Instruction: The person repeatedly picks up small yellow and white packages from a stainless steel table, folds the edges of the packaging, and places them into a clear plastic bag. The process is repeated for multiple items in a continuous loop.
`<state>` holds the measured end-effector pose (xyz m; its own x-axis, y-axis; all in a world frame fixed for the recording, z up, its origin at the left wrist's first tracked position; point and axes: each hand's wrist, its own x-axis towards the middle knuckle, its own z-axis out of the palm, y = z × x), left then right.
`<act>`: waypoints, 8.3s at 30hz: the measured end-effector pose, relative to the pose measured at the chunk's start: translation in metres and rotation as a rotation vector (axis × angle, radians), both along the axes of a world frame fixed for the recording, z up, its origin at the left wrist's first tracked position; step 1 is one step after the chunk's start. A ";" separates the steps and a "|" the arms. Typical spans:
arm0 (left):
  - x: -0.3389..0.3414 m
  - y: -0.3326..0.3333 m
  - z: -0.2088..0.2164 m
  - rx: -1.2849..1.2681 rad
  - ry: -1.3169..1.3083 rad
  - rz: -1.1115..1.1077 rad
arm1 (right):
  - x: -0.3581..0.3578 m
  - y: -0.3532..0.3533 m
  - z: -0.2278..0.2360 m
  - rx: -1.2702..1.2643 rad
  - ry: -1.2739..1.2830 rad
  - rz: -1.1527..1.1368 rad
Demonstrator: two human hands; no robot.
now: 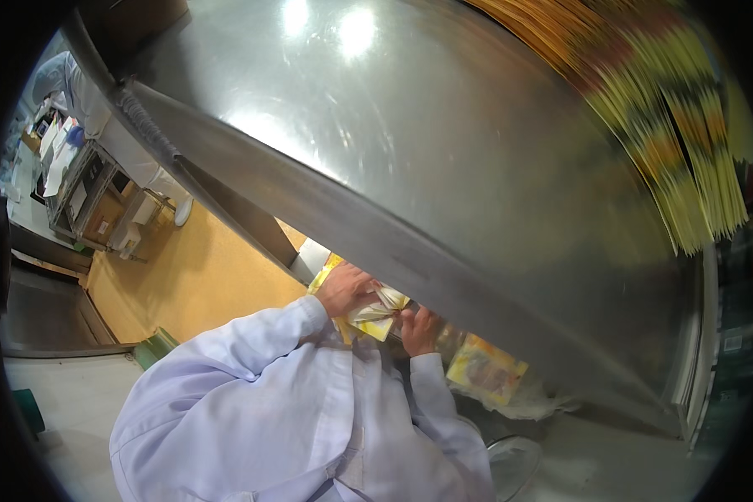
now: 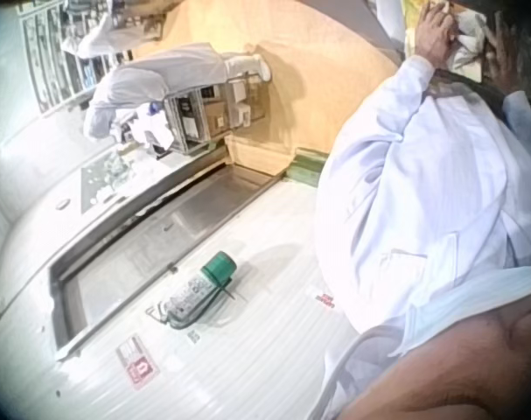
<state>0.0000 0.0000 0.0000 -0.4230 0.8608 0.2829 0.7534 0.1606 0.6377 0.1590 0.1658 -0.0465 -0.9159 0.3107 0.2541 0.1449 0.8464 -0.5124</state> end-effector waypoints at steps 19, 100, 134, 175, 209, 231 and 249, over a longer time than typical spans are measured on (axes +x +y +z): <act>0.004 0.010 -0.024 0.095 0.076 0.054 | -0.001 -0.002 0.000 -0.013 0.100 0.104; 0.006 0.014 -0.012 0.042 0.135 0.027 | 0.003 -0.002 0.010 0.124 0.008 0.033; 0.008 0.017 -0.024 0.133 0.159 0.015 | -0.001 -0.003 -0.010 0.066 0.045 -0.010; 0.008 0.018 -0.016 0.015 0.038 0.049 | 0.003 0.003 -0.009 0.025 0.040 -0.074; 0.001 0.020 0.005 -0.081 0.235 0.002 | -0.005 -0.010 0.009 -0.780 0.213 0.125; 0.020 -0.059 -0.041 0.057 0.424 -0.182 | -0.055 0.016 0.024 -0.892 -0.042 -0.042; 0.025 -0.032 0.002 0.338 0.096 -0.262 | -0.018 -0.022 -0.004 0.219 0.339 0.136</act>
